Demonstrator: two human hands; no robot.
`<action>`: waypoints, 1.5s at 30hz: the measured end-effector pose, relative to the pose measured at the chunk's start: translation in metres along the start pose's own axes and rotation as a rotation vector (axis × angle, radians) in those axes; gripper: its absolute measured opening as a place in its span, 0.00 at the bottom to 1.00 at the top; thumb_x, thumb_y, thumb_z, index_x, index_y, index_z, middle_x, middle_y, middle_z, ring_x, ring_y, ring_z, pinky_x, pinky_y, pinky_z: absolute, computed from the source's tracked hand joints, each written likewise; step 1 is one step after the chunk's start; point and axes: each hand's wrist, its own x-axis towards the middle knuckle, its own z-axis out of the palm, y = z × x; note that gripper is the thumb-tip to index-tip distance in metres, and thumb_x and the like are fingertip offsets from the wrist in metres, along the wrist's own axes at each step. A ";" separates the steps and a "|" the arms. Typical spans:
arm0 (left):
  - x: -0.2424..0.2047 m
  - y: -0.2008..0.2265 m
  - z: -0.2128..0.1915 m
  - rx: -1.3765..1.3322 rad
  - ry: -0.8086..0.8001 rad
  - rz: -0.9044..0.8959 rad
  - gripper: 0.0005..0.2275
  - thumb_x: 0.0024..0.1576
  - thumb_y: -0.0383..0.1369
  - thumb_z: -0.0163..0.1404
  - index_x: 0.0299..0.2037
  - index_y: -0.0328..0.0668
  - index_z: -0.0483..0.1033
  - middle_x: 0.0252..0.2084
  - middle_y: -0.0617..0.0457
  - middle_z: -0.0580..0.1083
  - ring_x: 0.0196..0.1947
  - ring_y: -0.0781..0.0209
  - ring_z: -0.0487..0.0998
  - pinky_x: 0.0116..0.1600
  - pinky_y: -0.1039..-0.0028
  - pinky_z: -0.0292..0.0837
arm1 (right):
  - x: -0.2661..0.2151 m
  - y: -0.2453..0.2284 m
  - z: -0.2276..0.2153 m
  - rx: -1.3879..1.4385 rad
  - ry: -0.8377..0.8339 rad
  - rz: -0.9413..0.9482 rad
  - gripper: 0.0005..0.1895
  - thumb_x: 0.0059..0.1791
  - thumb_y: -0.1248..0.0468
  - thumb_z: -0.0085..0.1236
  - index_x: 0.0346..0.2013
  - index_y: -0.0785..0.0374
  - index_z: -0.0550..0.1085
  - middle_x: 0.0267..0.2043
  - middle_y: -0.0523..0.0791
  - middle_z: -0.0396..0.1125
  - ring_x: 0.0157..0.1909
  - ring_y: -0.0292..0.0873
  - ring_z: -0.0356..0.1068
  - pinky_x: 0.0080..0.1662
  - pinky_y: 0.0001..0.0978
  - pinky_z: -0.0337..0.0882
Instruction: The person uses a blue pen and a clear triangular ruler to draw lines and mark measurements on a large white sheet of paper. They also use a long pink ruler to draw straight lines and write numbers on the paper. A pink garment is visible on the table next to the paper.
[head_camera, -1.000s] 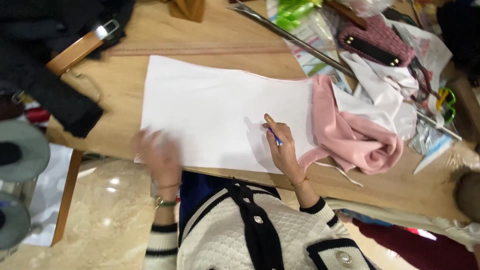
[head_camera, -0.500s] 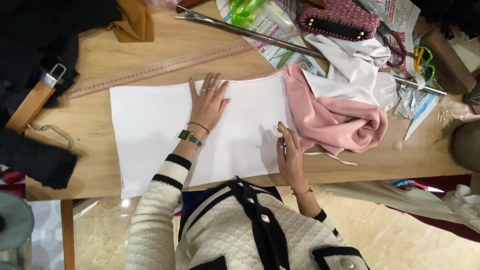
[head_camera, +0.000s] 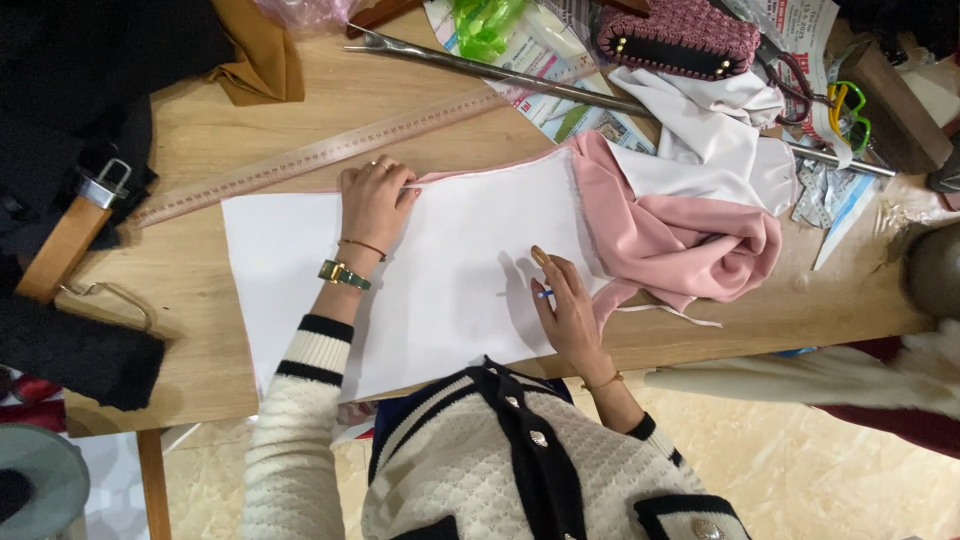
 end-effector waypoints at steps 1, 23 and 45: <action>-0.002 -0.001 0.000 0.002 0.000 0.003 0.07 0.56 0.42 0.58 0.40 0.61 0.74 0.41 0.66 0.68 0.44 0.63 0.74 0.51 0.62 0.60 | 0.000 -0.001 -0.002 0.001 0.004 0.000 0.13 0.54 0.69 0.53 0.53 0.70 0.71 0.53 0.56 0.67 0.39 0.52 0.73 0.41 0.45 0.76; -0.059 0.214 0.068 0.003 -0.113 0.149 0.28 0.65 0.55 0.37 0.74 0.59 0.55 0.78 0.47 0.49 0.78 0.43 0.44 0.72 0.30 0.27 | 0.019 0.063 -0.084 -0.143 0.159 -0.122 0.22 0.53 0.66 0.57 0.63 0.63 0.70 0.50 0.52 0.69 0.47 0.57 0.66 0.48 0.46 0.68; -0.023 0.284 0.126 0.143 -0.199 0.021 0.28 0.59 0.50 0.38 0.70 0.50 0.61 0.71 0.53 0.63 0.78 0.53 0.48 0.77 0.40 0.31 | 0.098 0.227 -0.163 -0.144 0.145 -0.321 0.18 0.52 0.65 0.58 0.57 0.67 0.73 0.50 0.53 0.70 0.51 0.59 0.68 0.51 0.47 0.68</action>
